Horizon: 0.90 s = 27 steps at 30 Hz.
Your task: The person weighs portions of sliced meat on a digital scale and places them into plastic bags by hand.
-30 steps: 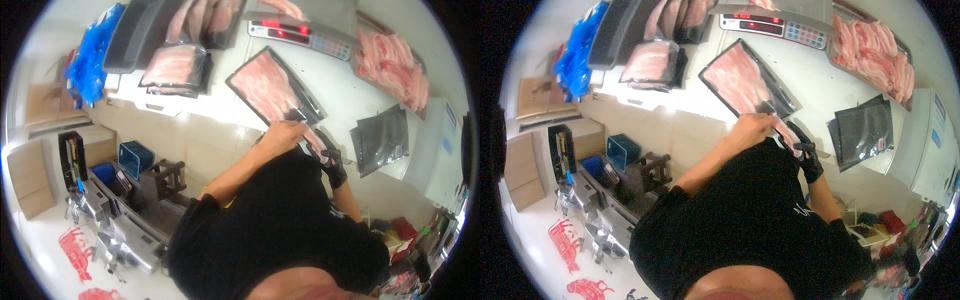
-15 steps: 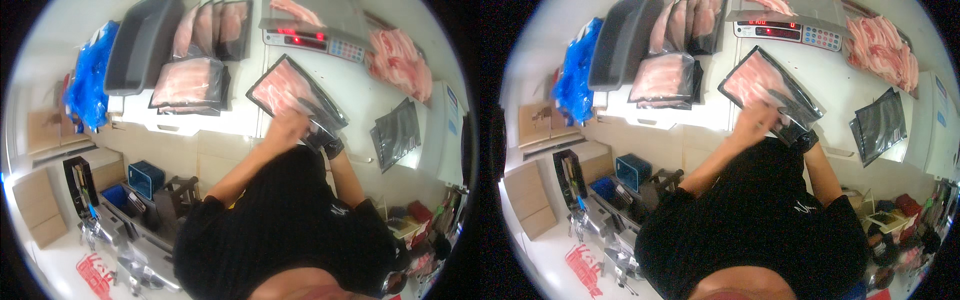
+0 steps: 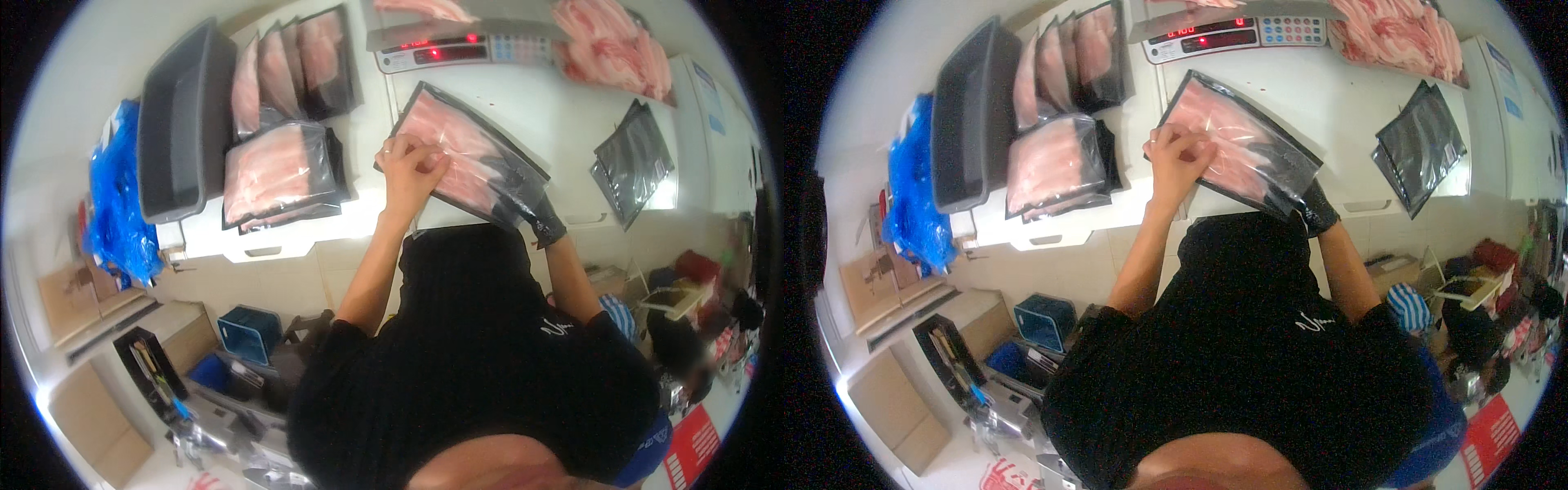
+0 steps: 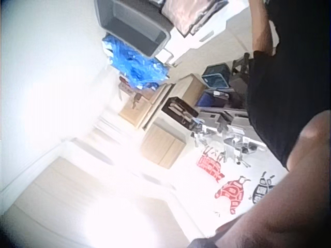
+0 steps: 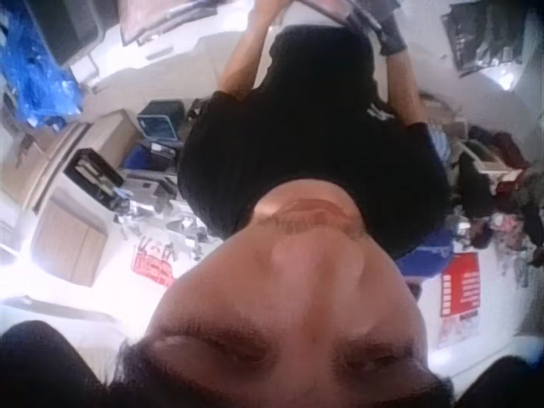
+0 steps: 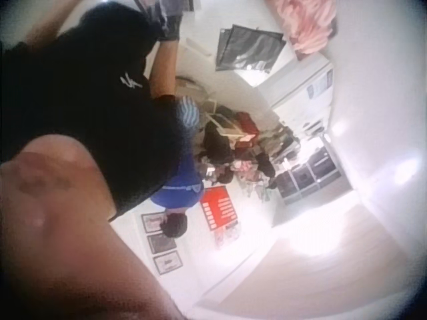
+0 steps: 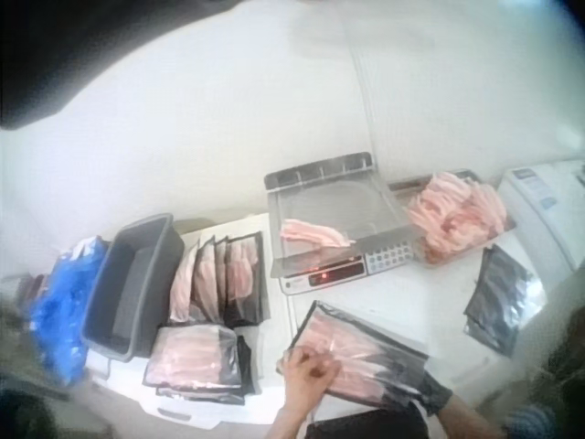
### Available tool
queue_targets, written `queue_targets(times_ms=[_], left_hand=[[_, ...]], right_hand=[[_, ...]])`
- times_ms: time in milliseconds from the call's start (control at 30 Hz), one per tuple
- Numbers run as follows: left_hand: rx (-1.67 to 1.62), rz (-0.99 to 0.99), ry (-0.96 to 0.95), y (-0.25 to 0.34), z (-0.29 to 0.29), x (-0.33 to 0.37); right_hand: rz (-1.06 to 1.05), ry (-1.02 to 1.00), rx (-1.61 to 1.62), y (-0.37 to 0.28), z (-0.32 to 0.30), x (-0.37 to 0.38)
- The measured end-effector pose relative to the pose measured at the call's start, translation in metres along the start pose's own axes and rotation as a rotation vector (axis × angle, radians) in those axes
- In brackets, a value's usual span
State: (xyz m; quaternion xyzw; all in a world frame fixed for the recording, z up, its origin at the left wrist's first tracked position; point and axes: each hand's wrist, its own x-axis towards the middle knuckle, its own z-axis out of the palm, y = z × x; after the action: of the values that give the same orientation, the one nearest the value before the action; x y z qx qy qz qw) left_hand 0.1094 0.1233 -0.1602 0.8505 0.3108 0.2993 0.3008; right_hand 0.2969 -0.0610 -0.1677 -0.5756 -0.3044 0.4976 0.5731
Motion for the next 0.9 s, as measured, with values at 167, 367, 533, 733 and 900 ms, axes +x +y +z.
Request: queue_targets(times_ms=[167,367,533,733,900], left_hand=[[0.0,0.003,0.009,-0.004,0.004,-0.001],[-0.018,0.013,0.01,-0.003,0.005,-0.005],[0.065,0.021,0.043,0.003,0.008,-0.01],[0.045,0.0,0.052,0.01,0.009,-0.009],[-0.024,-0.033,0.135,0.007,0.007,-0.014]], right_hand=[[0.015,0.202,0.347,0.028,0.005,-0.023],[-0.179,0.169,0.356,0.043,0.018,-0.02],[-0.015,0.222,0.478,0.041,0.016,-0.021],[0.033,0.261,0.654,0.046,0.014,-0.022],[-0.089,0.264,0.059,0.023,0.002,-0.045]])
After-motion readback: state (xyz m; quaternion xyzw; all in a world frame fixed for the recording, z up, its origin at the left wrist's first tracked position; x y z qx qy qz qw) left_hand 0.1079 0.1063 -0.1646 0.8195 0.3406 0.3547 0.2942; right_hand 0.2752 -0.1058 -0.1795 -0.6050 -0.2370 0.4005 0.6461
